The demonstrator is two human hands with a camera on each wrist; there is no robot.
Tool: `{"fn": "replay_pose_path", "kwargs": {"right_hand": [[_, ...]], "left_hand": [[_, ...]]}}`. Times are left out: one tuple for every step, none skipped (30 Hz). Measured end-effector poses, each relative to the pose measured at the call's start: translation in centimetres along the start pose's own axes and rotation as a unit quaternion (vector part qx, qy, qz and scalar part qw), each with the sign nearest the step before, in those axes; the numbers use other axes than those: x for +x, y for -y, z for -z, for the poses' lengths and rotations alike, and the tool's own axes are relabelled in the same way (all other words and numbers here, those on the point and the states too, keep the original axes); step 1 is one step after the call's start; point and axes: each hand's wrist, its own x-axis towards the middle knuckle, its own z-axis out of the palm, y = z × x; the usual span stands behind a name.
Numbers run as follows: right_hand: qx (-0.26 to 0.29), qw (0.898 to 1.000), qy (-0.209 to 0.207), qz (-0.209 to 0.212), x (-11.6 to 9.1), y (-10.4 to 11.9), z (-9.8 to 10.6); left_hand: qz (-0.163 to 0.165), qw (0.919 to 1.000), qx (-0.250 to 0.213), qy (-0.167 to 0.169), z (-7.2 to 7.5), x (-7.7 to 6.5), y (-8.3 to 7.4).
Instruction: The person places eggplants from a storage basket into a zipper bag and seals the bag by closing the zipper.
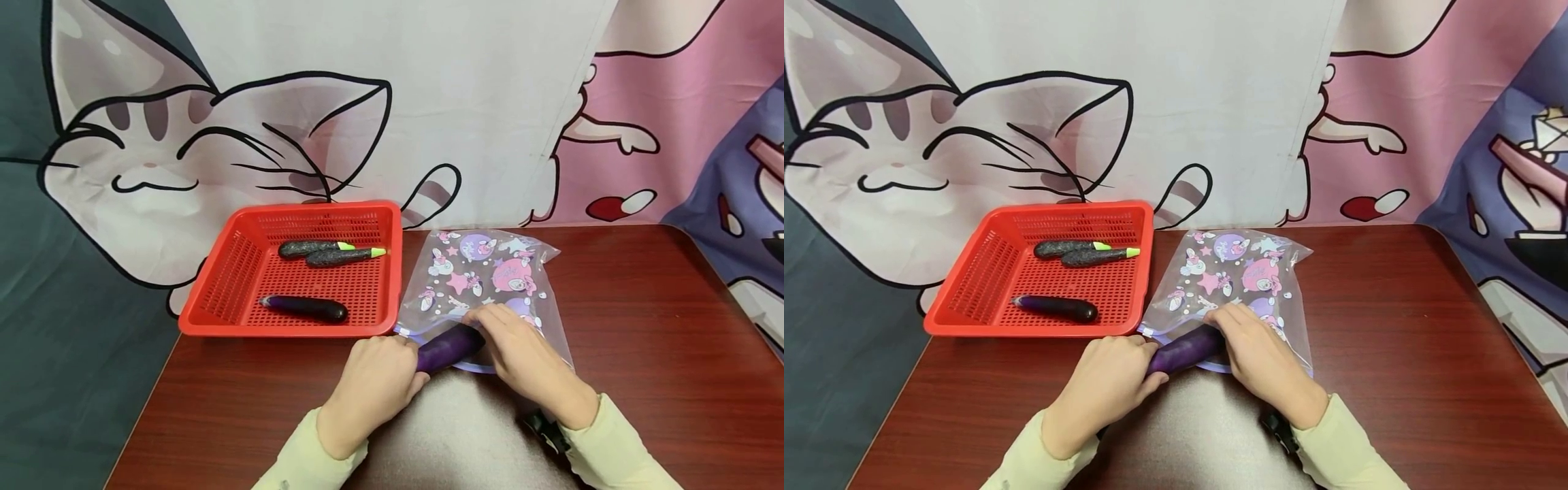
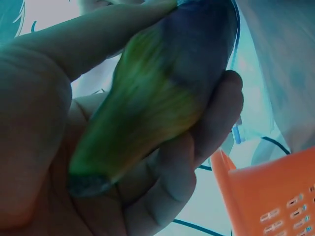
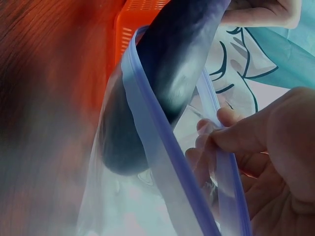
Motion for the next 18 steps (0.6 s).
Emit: {"fn": "replay_pose_path", "kwargs": {"right_hand": [[0.000,1.000,0.000,-0.001,0.0,0.0,0.0],[0.002,1.000,0.000,-0.001,0.0,0.1,0.0],[0.002,1.000,0.000,-0.002,0.0,0.1,0.0],[0.002,1.000,0.000,-0.002,0.0,0.1,0.0],[0.003,1.000,0.000,-0.001,0.0,0.1,0.0],[0.003,1.000,-0.001,-0.001,0.0,0.1,0.0],[0.003,1.000,-0.001,-0.001,0.0,0.1,0.0],[0.003,1.000,-0.002,-0.001,0.0,0.1,0.0],[0.002,1.000,-0.003,0.000,0.0,0.1,0.0],[0.003,1.000,-0.004,0.001,0.0,0.1,0.0],[0.003,1.000,-0.005,0.001,0.0,0.1,0.0],[0.002,1.000,-0.006,0.001,0.1,0.1,0.0],[0.002,1.000,-0.006,0.001,0.1,0.1,0.0],[0.002,1.000,-0.007,0.002,0.1,0.1,0.0],[0.002,1.000,-0.007,0.002,0.1,0.1,0.0],[0.002,1.000,-0.007,0.002,0.1,0.1,0.0],[0.003,1.000,-0.006,0.002,0.1,0.1,0.0],[0.003,1.000,-0.006,0.001,0.1,0.1,0.0]], "left_hand": [[0.001,1.0000,0.001,-0.003,-0.1,0.0,-0.1],[0.002,1.0000,0.001,-0.005,-0.2,0.1,-0.2],[0.004,1.0000,0.000,-0.007,-0.2,0.1,-0.2],[0.005,1.0000,0.000,-0.008,-0.3,0.1,-0.3],[0.008,0.9999,-0.001,-0.009,-0.4,0.2,-0.4],[0.011,0.9999,-0.003,-0.008,-0.5,0.2,-0.5],[0.013,0.9999,-0.004,-0.008,-0.5,0.2,-0.6],[0.017,0.9998,-0.006,-0.007,-0.5,0.3,-0.7],[0.020,0.9998,-0.009,-0.006,-0.6,0.3,-0.8],[0.023,0.9997,-0.009,-0.007,-0.7,0.4,-0.9],[0.025,0.9996,-0.011,-0.008,-0.7,0.4,-1.0],[0.028,0.9995,-0.014,-0.010,-0.8,0.4,-1.0],[0.030,0.9993,-0.016,-0.013,-0.9,0.5,-1.1],[0.033,0.9992,-0.018,-0.016,-1.0,0.5,-1.2],[0.036,0.9990,-0.019,-0.020,-1.1,0.6,-1.3],[0.039,0.9987,-0.021,-0.023,-1.1,0.6,-1.3],[0.042,0.9985,-0.023,-0.026,-1.2,0.6,-1.4],[0.046,0.9983,-0.025,-0.028,-1.2,0.7,-1.4]]}}
